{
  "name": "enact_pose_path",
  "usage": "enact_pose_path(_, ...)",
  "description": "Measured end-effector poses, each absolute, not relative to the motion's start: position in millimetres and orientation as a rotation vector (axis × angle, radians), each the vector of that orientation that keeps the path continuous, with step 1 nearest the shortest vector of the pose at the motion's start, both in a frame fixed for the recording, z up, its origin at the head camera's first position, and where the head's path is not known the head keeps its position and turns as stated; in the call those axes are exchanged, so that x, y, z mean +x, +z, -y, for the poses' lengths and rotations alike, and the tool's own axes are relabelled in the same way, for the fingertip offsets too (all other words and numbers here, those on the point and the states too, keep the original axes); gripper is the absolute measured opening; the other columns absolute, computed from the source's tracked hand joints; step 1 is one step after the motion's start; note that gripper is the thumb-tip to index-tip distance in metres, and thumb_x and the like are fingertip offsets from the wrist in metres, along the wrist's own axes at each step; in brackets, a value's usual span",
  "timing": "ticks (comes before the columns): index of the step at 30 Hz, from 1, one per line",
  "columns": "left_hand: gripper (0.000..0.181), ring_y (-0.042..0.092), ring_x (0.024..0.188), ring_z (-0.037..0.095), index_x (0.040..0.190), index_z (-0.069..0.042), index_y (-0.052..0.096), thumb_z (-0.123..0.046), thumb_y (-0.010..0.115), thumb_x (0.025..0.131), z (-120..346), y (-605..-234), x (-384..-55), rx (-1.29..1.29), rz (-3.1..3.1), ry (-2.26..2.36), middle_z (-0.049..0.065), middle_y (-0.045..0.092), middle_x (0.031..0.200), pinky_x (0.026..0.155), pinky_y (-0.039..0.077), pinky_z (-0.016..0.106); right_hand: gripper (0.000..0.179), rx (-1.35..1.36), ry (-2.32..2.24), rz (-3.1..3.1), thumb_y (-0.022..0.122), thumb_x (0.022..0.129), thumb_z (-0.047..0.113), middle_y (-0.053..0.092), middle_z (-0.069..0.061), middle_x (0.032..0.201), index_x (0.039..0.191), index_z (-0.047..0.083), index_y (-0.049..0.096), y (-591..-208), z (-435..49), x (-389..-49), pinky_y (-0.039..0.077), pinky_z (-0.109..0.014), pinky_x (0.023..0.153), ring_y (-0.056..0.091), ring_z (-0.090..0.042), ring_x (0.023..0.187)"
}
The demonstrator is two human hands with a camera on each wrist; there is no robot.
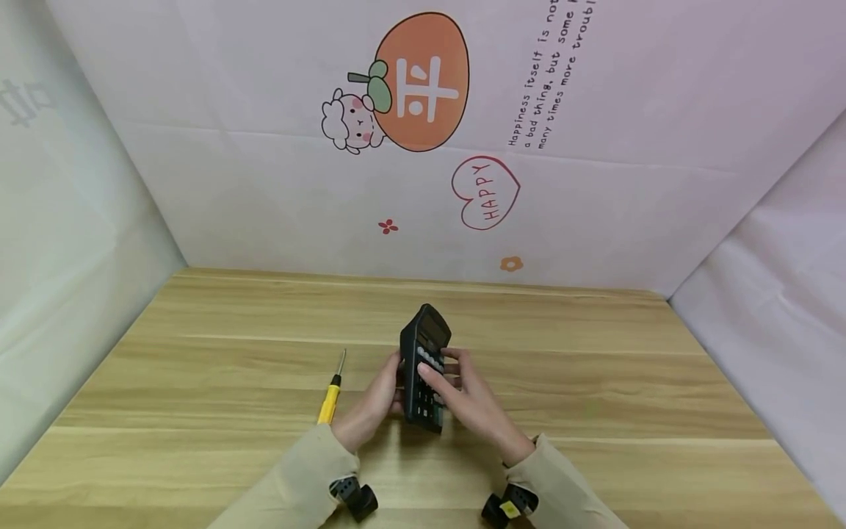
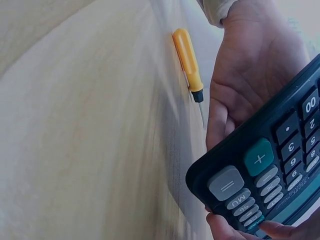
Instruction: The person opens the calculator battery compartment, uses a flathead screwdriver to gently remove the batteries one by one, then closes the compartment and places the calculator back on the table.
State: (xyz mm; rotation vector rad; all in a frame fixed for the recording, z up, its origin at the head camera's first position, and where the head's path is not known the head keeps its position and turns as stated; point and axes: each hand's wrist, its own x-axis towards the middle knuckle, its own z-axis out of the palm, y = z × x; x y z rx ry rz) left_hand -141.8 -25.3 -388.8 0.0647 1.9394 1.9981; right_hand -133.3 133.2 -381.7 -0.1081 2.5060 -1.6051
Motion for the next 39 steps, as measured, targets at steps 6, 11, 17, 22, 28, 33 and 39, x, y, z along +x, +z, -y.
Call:
enact_pose_path(6,0.066,0.061,0.094,0.018,0.132,0.004,0.045,-0.046,0.016,0.102,23,-390,-142,0.120,-1.914,1.987,0.021,0.058,0.119,0.083,0.051,0.035,0.068,-0.129,-1.631,-2.481,0.057,0.093,0.047,0.052,-0.022,0.132,0.142,0.007,0.034,-382,-134,-132,0.049,-0.044,0.090,0.057,-0.031,0.114)
enact_pose_path(11,0.070,0.054,0.115,0.027,0.143,0.002,0.035,-0.049,0.013,0.101,23,-391,-140,0.109,-1.910,1.967,0.024,0.049,0.136,0.098,0.043,0.043,0.065,-0.177,-1.691,-2.399,0.055,0.095,0.042,0.053,-0.025,0.131,0.143,0.005,0.033,-381,-133,-132,0.053,-0.041,0.084,0.060,-0.031,0.111)
enact_pose_path(17,0.078,0.057,0.104,0.022,0.142,0.005,0.035,-0.056,0.016,0.099,23,-389,-139,0.056,-1.916,1.953,0.021,0.055,0.126,0.092,0.045,0.039,0.064,-0.221,-1.709,-2.356,0.051,0.098,0.041,0.051,-0.027,0.133,0.145,0.002,0.033,-378,-132,-131,0.053,-0.042,0.087,0.059,-0.033,0.115)
enact_pose_path(22,0.076,0.058,0.094,0.019,0.138,0.009,0.037,-0.054,0.019,0.100,24,-390,-139,0.060,-1.920,1.981,0.022,0.056,0.118,0.082,0.048,0.033,0.064,-0.276,-1.674,-2.346,0.046,0.100,0.042,0.047,-0.027,0.139,0.146,0.000,0.032,-377,-135,-130,0.053,-0.041,0.087,0.059,-0.035,0.115)
enact_pose_path(28,0.074,0.054,0.080,0.015,0.130,0.008,0.044,-0.057,0.024,0.099,25,-391,-138,0.009,-1.953,1.969,0.012,0.057,0.100,0.070,0.044,0.027,0.058,-0.293,-1.645,-2.420,0.050,0.099,0.041,0.051,-0.022,0.137,0.142,0.002,0.043,-375,-137,-128,0.054,-0.038,0.084,0.062,-0.033,0.110)
enact_pose_path(33,0.076,0.055,0.079,0.016,0.129,0.006,0.045,-0.061,0.028,0.097,25,-391,-138,-0.027,-1.964,1.975,0.013,0.059,0.101,0.071,0.045,0.029,0.055,-0.316,-1.714,-2.406,0.052,0.099,0.037,0.052,-0.022,0.137,0.139,0.001,0.046,-370,-136,-127,0.054,-0.037,0.085,0.061,-0.033,0.112)
enact_pose_path(39,0.070,0.058,0.078,0.017,0.121,0.002,0.052,-0.060,0.033,0.096,27,-392,-141,-0.015,-1.974,1.972,0.015,0.063,0.100,0.071,0.046,0.029,0.049,-0.335,-1.778,-2.408,0.049,0.101,0.034,0.055,-0.020,0.134,0.137,0.002,0.048,-366,-136,-125,0.054,-0.037,0.084,0.061,-0.031,0.112)
